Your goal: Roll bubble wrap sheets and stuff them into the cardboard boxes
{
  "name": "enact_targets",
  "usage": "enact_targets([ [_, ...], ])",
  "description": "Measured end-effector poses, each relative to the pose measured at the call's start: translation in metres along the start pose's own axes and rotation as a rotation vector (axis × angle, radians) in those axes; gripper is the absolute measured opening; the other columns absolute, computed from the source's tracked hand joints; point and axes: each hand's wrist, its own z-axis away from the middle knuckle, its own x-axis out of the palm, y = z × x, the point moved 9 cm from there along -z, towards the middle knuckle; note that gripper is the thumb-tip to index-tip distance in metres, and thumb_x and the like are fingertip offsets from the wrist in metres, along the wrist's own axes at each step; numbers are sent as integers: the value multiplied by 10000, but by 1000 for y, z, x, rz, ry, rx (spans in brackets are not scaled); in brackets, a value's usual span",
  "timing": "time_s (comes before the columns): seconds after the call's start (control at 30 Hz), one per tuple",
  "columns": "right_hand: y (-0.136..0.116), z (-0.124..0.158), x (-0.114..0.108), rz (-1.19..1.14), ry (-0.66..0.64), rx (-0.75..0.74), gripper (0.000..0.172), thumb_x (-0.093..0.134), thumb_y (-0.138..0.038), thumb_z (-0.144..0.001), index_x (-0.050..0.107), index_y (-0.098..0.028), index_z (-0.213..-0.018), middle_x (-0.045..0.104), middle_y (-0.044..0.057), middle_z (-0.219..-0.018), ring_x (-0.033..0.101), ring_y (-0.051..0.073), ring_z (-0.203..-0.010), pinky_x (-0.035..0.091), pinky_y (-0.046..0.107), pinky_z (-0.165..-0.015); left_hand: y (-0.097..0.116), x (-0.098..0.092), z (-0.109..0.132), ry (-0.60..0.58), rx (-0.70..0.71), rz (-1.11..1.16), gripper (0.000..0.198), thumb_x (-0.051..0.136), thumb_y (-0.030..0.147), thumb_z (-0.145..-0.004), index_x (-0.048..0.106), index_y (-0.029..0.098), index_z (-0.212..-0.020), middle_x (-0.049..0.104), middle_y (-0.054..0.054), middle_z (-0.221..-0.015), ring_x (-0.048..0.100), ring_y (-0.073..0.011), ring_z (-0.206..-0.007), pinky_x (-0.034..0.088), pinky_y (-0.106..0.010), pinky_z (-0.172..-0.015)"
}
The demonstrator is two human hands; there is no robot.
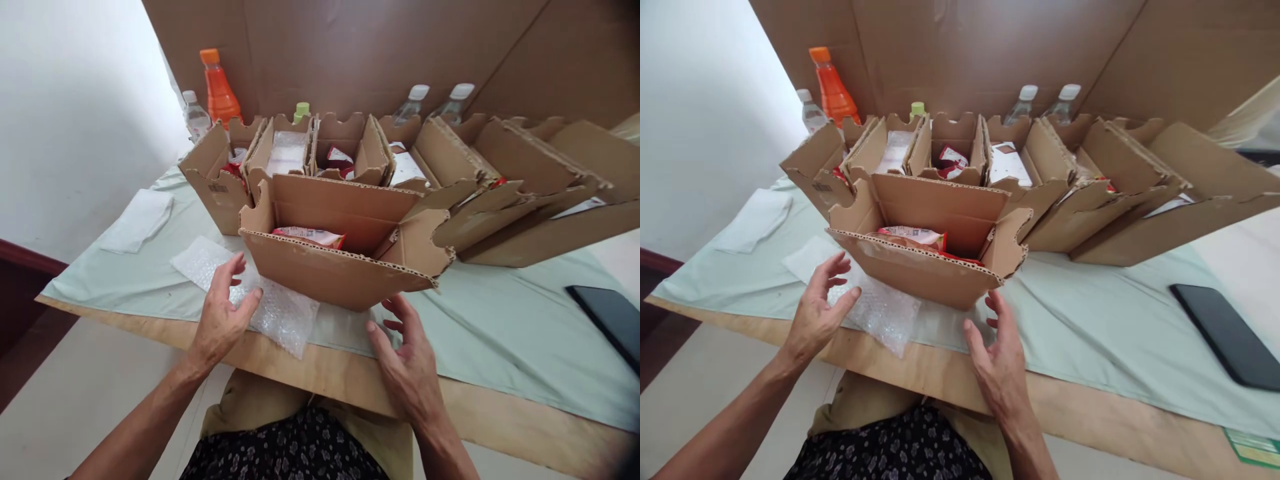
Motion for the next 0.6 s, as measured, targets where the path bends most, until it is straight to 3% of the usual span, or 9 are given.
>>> enact_targets([
  [0.1, -12, -27, 4, 36, -63, -62, 486, 639, -581, -913, 623, -214, -1231, 726, 119, -1129, 683, 251, -889, 580, 399, -725, -4, 18, -16, -40, 45, 36, 702, 700, 381, -847, 484, 239, -1500, 574, -144, -1487, 559, -336, -1363, 493, -540, -1103],
  [0.17, -20, -42, 6, 56, -96, -101, 408, 663, -592, -886, 646, -221, -1056, 723, 73, -933, 601, 198, -680, 539, 369, -637, -3, 35, -18, -92, 47, 82, 658, 679, 360, -866, 485, 242, -1484, 615, -130, -1433, 601, -314, -1303, 486, -529, -1109],
  [0.27, -23, -53, 1, 79, -115, -122, 360, 675, -580, -863, 640, -226, -919, 691, 35, -784, 498, 157, -551, 466, 334, -544, 4, 48, -12, -79, 50, 79, 612, 662, 312, -876, 491, 250, -1461, 658, -115, -1349, 637, -300, -1231, 497, -510, -1089],
  [0.4, -6, -58, -21, 108, -52, -88, 355, 668, -571, -843, 649, -219, -888, 721, 53, -796, 551, 174, -589, 427, 311, -524, 23, 59, 1, -15, 151, -93, 634, 657, 274, -860, 489, 270, -1471, 645, -123, -1373, 593, -352, -1304, 473, -564, -1105],
  [0.6, 21, -79, -45, 134, -16, -11, 414, 668, -593, -791, 638, -208, -941, 753, 99, -880, 681, 252, -738, 489, 345, -591, 40, 98, -4, -134, 239, -114, 743, 625, 258, -859, 393, 231, -1564, 606, -165, -1460, 575, -377, -1345, 491, -587, -1085],
])
